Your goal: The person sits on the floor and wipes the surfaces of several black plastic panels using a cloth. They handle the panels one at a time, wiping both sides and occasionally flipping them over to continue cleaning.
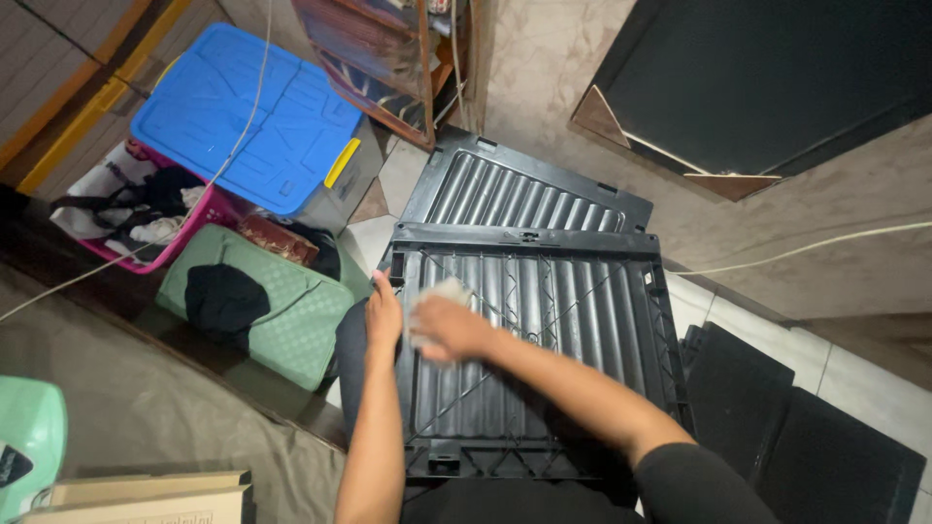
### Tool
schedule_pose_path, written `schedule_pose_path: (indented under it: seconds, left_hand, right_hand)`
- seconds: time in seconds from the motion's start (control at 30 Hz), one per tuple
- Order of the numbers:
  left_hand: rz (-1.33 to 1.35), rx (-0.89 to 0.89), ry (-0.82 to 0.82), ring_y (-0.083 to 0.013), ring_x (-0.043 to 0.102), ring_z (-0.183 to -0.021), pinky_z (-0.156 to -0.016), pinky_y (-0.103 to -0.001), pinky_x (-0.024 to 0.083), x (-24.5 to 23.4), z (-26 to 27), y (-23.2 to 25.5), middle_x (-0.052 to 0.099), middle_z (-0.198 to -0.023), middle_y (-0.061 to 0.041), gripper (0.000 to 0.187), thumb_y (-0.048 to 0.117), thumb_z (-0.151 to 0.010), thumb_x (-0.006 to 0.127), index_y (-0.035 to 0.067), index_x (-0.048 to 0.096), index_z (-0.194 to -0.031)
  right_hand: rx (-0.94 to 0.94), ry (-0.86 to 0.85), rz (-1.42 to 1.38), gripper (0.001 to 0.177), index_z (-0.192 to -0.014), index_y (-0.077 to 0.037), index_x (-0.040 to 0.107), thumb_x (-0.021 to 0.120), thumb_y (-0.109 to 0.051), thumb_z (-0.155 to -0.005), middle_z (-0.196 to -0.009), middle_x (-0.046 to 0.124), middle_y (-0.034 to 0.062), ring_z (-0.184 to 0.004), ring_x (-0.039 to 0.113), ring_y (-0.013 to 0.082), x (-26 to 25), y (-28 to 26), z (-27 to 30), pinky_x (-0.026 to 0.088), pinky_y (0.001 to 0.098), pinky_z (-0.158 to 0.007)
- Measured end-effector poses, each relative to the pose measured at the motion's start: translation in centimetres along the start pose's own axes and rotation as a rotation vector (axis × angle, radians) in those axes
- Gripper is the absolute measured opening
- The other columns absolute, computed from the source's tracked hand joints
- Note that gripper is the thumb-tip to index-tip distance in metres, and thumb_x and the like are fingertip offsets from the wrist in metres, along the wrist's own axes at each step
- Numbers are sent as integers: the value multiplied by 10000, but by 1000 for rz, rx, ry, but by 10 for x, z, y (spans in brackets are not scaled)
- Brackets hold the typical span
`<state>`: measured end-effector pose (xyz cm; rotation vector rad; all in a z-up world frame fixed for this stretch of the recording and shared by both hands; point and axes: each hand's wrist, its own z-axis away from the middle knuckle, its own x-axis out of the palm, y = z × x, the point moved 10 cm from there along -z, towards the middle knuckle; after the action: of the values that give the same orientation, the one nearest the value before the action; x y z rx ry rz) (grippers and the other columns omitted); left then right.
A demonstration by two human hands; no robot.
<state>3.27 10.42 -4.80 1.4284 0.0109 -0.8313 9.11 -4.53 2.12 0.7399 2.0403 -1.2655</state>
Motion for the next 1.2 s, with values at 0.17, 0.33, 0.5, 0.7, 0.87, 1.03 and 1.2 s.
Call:
schedule_pose_path:
  seconds: [0.17, 0.33, 0.5, 0.7, 0.87, 1.03, 1.2]
  left_hand:
    - [-21, -22, -15, -430, 528, -1323, -1111, -485, 386, 2, -5, -5, 636, -1371, -219, 713, 534, -1069, 139, 116, 595, -1423]
    - [-21, 19, 16, -412, 581, -1305, -1083, -463, 456, -2, 5, 9, 637, -1371, -235, 638, 564, -1031, 416, 82, 590, -1411]
    - [-285, 107, 34, -460, 573, -1259, -1026, -500, 477, -6, 23, 45, 564, -1413, -270, 807, 496, -886, 711, 40, 440, -1495]
    - [-365, 96, 14, -453, 532, -1274, -1019, -507, 461, -11, 34, 66, 517, -1443, -250, 903, 402, -833, 774, 53, 350, -1550]
    - [-296, 455, 188, -415, 497, -1382, -1126, -475, 438, -9, 53, 107, 532, -1484, -220, 653, 294, -907, 744, 43, 519, -1467]
    - [-198, 527, -51, -406, 443, -1415, -1156, -460, 385, 39, 63, 103, 503, -1498, -235, 562, 288, -900, 723, 43, 606, -1392]
    - [-228, 561, -142, -417, 358, -1496, -1197, -475, 330, 53, 61, 85, 501, -1537, -204, 467, 307, -989, 652, 45, 629, -1375]
  right_hand:
    - [221, 138, 228, 457, -1266, -68, 666, 681, -327, -890, -1380, 599, 219, -1380, 499, 420, -40, 56, -40, 354, 537, -1194]
    - [190, 132, 236, 580, -1353, -2, 578, 643, -432, -969, -1429, 524, 310, -1374, 456, 472, -31, -11, -21, 291, 587, -1190]
    - [-28, -101, -8, 465, -1362, -89, 639, 668, -317, -957, -1491, 539, 237, -1415, 503, 416, 6, -127, 54, 325, 566, -1217]
    - [290, -77, -38, 328, -1300, -181, 679, 702, -322, -1004, -1457, 608, 114, -1425, 521, 383, -25, -128, 118, 367, 529, -1198]
    - [541, 178, 225, 554, -1315, -110, 661, 784, -321, -817, -1410, 570, 226, -1358, 443, 466, -86, -118, 157, 276, 623, -1106]
    - [558, 188, 150, 489, -1352, -121, 639, 756, -262, -898, -1466, 551, 214, -1424, 447, 425, -69, -121, 149, 352, 546, -1170]
    - [245, 45, 18, 477, -1420, -92, 597, 700, -229, -975, -1466, 566, 213, -1452, 444, 428, -5, -142, 82, 324, 572, -1219]
